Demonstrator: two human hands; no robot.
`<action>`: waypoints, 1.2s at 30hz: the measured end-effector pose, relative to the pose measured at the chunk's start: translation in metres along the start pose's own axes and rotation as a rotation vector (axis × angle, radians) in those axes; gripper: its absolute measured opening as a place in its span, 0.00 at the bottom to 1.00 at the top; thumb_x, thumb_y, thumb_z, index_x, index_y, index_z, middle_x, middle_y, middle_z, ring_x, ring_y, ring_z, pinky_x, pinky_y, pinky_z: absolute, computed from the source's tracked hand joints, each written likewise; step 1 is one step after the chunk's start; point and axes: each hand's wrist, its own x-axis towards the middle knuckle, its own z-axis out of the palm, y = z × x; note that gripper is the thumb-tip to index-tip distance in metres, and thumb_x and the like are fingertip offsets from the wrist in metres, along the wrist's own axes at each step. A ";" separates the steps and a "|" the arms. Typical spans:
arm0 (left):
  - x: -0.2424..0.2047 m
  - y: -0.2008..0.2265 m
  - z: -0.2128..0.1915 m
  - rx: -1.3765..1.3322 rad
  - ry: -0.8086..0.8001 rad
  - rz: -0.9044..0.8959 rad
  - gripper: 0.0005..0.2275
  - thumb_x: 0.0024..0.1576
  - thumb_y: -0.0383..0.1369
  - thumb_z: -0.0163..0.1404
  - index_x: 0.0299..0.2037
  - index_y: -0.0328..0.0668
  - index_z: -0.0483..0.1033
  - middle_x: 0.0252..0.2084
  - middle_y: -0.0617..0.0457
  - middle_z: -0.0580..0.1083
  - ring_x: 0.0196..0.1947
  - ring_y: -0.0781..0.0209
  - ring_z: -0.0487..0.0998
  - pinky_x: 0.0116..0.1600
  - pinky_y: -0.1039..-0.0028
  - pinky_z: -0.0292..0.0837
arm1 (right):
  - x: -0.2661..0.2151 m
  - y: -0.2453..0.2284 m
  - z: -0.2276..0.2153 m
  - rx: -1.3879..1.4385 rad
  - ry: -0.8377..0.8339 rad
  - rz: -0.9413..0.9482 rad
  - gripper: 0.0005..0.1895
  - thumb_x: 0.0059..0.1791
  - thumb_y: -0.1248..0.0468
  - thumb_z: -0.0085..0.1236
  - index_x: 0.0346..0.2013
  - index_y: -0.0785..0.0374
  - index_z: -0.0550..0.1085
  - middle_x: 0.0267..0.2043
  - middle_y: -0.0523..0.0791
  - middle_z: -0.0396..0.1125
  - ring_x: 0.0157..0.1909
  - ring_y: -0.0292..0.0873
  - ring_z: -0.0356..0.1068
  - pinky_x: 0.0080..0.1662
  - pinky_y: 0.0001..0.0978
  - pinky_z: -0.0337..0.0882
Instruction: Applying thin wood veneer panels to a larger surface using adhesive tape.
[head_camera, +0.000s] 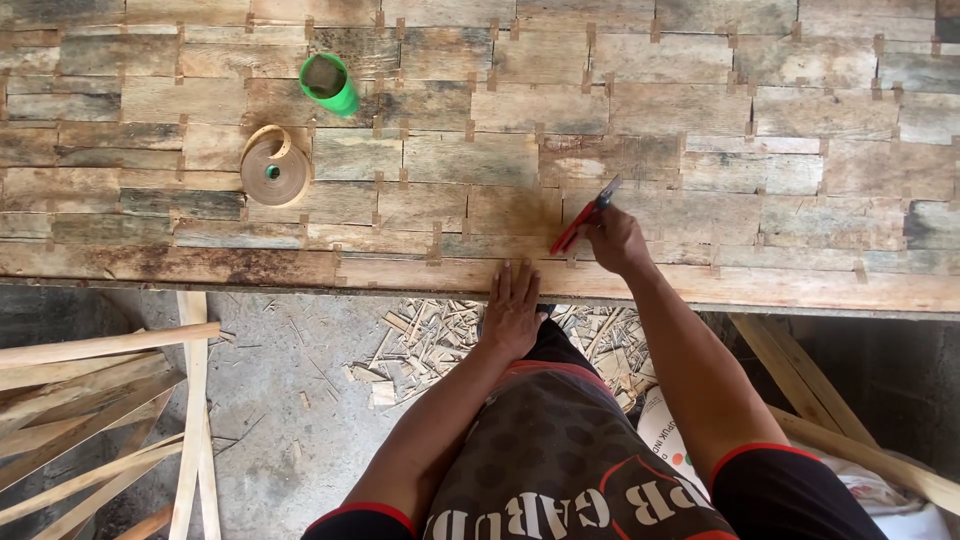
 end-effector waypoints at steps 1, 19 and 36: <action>0.002 0.000 0.000 0.000 0.002 0.002 0.36 0.66 0.50 0.39 0.77 0.39 0.39 0.81 0.43 0.33 0.79 0.37 0.30 0.78 0.51 0.27 | -0.001 -0.002 -0.004 -0.002 0.003 0.000 0.04 0.52 0.66 0.55 0.40 0.63 0.75 0.38 0.48 0.77 0.40 0.43 0.77 0.42 0.35 0.76; -0.010 0.002 -0.018 0.037 -0.047 0.011 0.40 0.61 0.50 0.47 0.77 0.40 0.38 0.80 0.42 0.32 0.78 0.34 0.30 0.78 0.51 0.28 | -0.033 0.022 -0.003 -0.134 0.127 0.112 0.07 0.51 0.66 0.60 0.43 0.64 0.76 0.40 0.52 0.75 0.43 0.47 0.74 0.45 0.41 0.72; -0.004 0.023 -0.023 0.075 -0.066 -0.052 0.50 0.53 0.56 0.57 0.76 0.34 0.41 0.79 0.35 0.36 0.77 0.27 0.34 0.76 0.45 0.36 | -0.034 0.022 0.006 0.020 0.243 0.080 0.10 0.49 0.64 0.61 0.43 0.65 0.74 0.37 0.48 0.76 0.38 0.45 0.76 0.42 0.40 0.73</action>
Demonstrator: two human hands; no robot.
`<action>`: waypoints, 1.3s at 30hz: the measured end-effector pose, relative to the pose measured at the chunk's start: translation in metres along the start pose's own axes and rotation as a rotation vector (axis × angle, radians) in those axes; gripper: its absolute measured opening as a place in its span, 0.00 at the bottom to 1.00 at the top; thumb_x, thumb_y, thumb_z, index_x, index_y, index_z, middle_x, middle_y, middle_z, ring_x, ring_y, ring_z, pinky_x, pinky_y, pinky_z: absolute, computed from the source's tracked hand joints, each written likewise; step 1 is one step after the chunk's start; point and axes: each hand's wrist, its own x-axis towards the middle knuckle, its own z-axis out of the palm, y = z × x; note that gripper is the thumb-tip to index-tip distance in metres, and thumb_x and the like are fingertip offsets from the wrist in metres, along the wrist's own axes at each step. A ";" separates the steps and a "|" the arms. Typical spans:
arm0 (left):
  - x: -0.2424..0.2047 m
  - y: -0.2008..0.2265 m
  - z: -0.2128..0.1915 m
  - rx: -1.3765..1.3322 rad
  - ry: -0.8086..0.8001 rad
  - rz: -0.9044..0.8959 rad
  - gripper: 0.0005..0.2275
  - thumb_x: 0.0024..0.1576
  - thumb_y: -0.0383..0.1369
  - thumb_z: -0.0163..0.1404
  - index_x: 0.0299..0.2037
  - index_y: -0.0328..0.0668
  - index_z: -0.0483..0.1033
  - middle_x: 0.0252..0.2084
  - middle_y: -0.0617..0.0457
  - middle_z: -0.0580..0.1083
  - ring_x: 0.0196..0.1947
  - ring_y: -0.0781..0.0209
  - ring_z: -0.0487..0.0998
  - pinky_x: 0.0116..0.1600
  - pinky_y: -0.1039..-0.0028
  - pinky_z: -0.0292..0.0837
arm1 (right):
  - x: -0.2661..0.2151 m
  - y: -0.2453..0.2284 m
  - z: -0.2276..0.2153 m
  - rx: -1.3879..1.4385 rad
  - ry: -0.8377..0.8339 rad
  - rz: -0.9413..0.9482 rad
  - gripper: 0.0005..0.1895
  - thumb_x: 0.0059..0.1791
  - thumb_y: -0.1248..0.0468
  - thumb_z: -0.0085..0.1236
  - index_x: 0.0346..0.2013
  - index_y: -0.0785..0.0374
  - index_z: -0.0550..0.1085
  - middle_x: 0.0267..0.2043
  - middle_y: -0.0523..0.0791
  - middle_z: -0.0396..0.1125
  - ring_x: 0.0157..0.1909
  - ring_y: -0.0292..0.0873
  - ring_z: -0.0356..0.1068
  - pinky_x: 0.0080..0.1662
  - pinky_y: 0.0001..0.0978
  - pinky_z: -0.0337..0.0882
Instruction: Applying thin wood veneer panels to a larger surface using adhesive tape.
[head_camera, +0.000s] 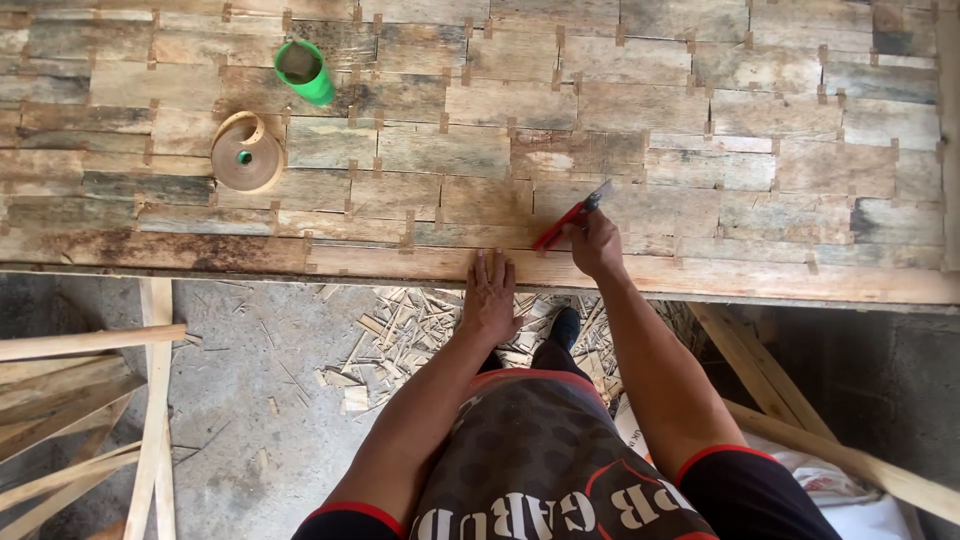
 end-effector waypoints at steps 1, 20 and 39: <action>0.002 0.004 -0.001 -0.006 0.001 -0.005 0.50 0.53 0.56 0.57 0.76 0.34 0.41 0.79 0.35 0.36 0.77 0.27 0.34 0.76 0.45 0.36 | 0.006 0.006 0.004 -0.003 -0.006 -0.003 0.10 0.49 0.64 0.61 0.43 0.65 0.74 0.37 0.48 0.76 0.38 0.45 0.76 0.42 0.40 0.73; 0.018 0.046 0.000 -0.138 -0.020 -0.212 0.49 0.52 0.69 0.47 0.79 0.60 0.38 0.77 0.25 0.31 0.76 0.20 0.31 0.76 0.41 0.33 | 0.049 0.038 0.005 0.110 0.131 0.005 0.08 0.51 0.63 0.63 0.41 0.61 0.73 0.37 0.46 0.75 0.38 0.43 0.73 0.41 0.37 0.71; 0.015 0.046 0.009 -0.131 -0.019 -0.211 0.60 0.44 0.80 0.34 0.78 0.45 0.33 0.78 0.28 0.28 0.76 0.23 0.27 0.75 0.41 0.27 | 0.004 0.042 -0.018 0.212 0.037 -0.032 0.08 0.52 0.64 0.59 0.42 0.64 0.72 0.36 0.45 0.74 0.34 0.39 0.72 0.36 0.34 0.72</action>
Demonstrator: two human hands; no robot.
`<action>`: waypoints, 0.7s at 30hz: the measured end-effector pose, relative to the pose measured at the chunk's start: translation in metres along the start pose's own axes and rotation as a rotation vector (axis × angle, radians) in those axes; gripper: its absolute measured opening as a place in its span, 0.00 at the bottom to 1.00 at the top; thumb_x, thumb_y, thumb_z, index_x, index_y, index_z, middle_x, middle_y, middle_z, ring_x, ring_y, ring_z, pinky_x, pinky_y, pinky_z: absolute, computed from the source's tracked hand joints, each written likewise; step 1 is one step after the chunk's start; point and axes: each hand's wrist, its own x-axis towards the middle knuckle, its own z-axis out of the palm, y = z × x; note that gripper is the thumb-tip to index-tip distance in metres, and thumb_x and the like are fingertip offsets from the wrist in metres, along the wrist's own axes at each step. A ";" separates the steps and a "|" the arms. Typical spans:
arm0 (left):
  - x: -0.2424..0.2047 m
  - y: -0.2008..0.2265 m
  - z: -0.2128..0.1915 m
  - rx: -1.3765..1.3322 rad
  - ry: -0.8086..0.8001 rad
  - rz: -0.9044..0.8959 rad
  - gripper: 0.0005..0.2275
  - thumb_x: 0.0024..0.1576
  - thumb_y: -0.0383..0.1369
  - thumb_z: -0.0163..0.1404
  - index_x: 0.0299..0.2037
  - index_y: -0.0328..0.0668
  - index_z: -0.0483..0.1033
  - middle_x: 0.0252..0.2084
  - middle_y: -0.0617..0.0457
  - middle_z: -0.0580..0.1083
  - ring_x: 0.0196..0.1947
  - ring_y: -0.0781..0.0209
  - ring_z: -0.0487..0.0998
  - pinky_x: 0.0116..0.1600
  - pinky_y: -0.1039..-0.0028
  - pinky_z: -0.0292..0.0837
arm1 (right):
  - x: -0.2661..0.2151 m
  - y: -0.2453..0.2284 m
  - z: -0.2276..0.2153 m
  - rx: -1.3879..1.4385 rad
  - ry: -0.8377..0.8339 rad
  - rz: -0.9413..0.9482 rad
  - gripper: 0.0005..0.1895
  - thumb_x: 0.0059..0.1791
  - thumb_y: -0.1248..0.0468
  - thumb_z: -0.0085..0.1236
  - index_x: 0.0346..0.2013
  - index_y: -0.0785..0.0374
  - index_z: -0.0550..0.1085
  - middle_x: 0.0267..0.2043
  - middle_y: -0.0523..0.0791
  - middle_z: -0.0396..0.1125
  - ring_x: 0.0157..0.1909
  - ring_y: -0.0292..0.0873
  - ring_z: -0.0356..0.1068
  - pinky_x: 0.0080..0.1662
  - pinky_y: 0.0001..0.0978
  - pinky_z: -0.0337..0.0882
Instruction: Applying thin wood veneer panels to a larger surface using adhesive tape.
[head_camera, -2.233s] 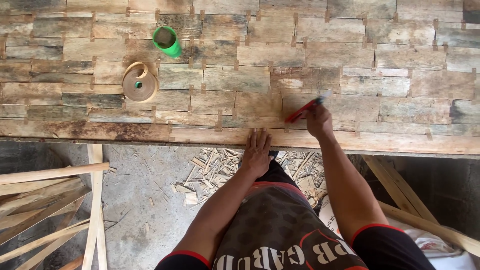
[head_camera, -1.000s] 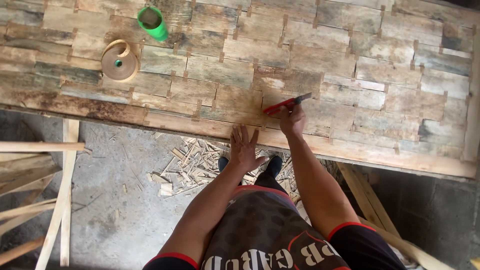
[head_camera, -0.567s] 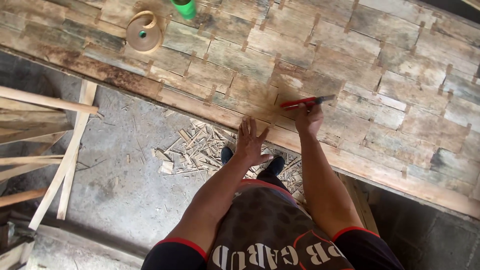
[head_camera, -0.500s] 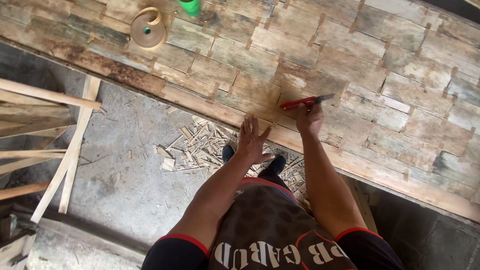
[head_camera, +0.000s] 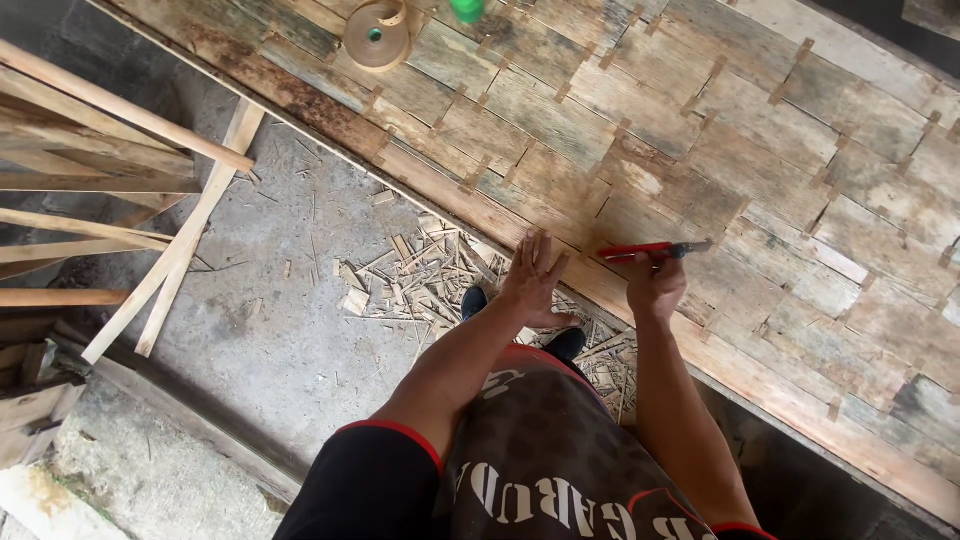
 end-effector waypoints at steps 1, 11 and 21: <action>-0.001 0.000 0.002 -0.002 0.002 0.000 0.60 0.44 0.80 0.34 0.78 0.45 0.33 0.78 0.28 0.28 0.76 0.23 0.27 0.75 0.41 0.27 | -0.001 0.003 -0.001 -0.002 0.000 -0.002 0.08 0.52 0.64 0.59 0.42 0.64 0.72 0.36 0.45 0.74 0.34 0.39 0.72 0.36 0.34 0.72; 0.033 0.035 0.040 -0.011 0.106 -0.057 0.56 0.50 0.72 0.44 0.77 0.35 0.37 0.78 0.28 0.32 0.77 0.26 0.29 0.75 0.43 0.26 | 0.041 0.068 -0.095 -0.123 0.018 -0.098 0.07 0.52 0.65 0.62 0.39 0.66 0.74 0.33 0.46 0.72 0.33 0.39 0.66 0.36 0.36 0.67; 0.013 0.072 0.005 0.279 0.005 0.229 0.55 0.52 0.71 0.43 0.75 0.27 0.41 0.78 0.30 0.37 0.78 0.31 0.35 0.78 0.50 0.27 | 0.049 0.085 -0.134 -0.192 0.008 -0.095 0.04 0.54 0.67 0.62 0.39 0.65 0.75 0.36 0.46 0.73 0.36 0.40 0.68 0.40 0.34 0.67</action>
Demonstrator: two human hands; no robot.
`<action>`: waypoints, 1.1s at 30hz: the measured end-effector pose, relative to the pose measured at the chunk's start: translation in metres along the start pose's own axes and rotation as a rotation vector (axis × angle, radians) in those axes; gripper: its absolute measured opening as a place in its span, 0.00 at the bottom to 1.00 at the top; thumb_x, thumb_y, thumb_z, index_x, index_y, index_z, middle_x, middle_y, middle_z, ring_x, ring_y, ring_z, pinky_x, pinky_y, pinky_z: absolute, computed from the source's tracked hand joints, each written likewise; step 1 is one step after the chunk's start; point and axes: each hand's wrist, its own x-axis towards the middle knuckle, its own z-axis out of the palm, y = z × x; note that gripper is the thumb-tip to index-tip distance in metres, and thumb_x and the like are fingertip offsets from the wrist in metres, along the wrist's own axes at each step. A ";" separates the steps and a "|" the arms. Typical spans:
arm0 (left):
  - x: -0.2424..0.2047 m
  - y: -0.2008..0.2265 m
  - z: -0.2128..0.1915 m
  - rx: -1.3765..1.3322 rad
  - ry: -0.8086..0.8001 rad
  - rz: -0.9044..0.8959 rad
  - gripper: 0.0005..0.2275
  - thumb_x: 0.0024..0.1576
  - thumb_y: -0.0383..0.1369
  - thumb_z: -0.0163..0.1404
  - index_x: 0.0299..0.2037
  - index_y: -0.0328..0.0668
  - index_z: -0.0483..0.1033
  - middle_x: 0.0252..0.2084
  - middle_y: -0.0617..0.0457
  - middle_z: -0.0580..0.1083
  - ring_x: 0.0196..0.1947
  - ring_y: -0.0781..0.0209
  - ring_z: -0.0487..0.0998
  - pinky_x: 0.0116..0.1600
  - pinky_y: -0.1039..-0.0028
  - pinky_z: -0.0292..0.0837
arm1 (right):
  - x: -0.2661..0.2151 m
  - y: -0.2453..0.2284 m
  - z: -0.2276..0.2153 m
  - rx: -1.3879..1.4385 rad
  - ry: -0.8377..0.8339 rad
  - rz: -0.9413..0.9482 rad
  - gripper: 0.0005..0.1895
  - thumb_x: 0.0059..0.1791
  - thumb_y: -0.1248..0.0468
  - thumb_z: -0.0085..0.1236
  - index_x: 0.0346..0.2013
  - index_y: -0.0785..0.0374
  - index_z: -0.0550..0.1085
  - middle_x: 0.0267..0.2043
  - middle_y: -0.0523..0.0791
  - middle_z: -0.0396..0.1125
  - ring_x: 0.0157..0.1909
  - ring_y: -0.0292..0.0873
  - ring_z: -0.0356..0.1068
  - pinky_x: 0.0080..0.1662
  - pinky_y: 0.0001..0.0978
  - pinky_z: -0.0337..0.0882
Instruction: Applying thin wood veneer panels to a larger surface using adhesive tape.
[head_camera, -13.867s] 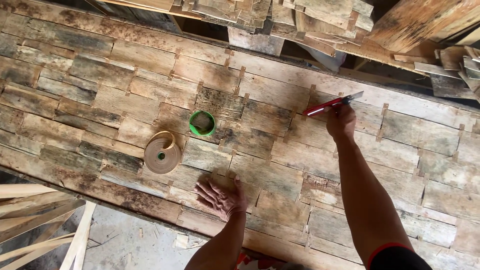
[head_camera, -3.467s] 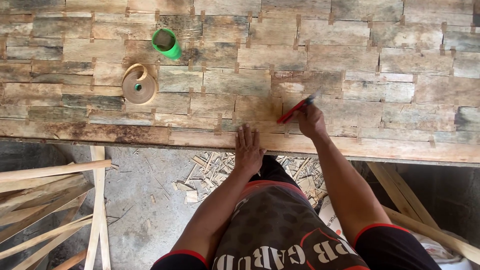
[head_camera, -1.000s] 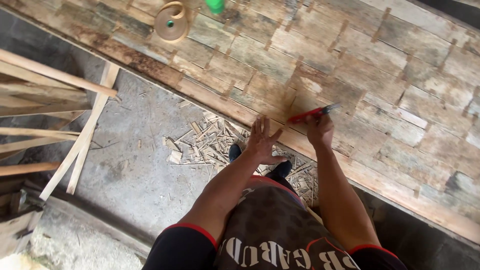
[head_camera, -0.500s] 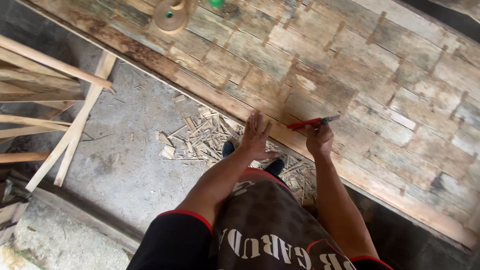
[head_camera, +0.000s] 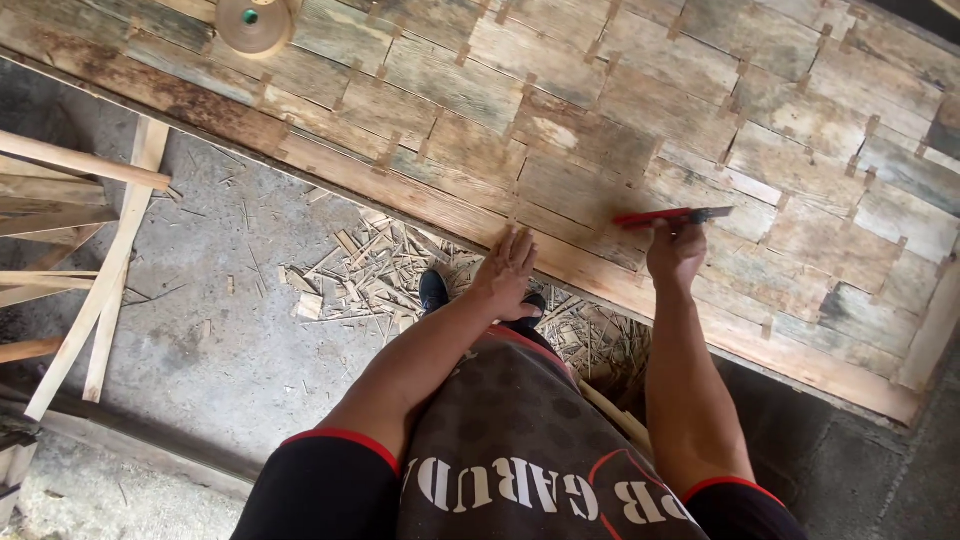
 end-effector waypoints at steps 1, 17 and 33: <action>0.000 0.000 -0.002 0.002 -0.002 0.001 0.55 0.52 0.71 0.43 0.75 0.27 0.41 0.78 0.30 0.37 0.78 0.31 0.35 0.78 0.50 0.27 | 0.001 -0.002 0.002 0.002 0.001 0.002 0.04 0.54 0.67 0.62 0.39 0.65 0.75 0.36 0.46 0.73 0.36 0.40 0.68 0.40 0.34 0.67; 0.006 0.005 -0.003 -0.036 -0.119 -0.037 0.59 0.49 0.72 0.46 0.76 0.30 0.34 0.79 0.30 0.31 0.78 0.30 0.31 0.78 0.52 0.25 | 0.000 -0.037 0.011 0.061 -0.035 0.091 0.05 0.53 0.66 0.60 0.40 0.64 0.73 0.36 0.45 0.74 0.36 0.38 0.69 0.39 0.34 0.69; 0.004 0.034 -0.011 -0.104 -0.123 -0.067 0.56 0.46 0.63 0.60 0.79 0.66 0.33 0.76 0.22 0.26 0.73 0.14 0.30 0.72 0.31 0.31 | -0.020 -0.041 -0.004 -0.030 -0.055 0.128 0.07 0.53 0.64 0.60 0.40 0.64 0.73 0.35 0.45 0.73 0.33 0.38 0.70 0.33 0.33 0.70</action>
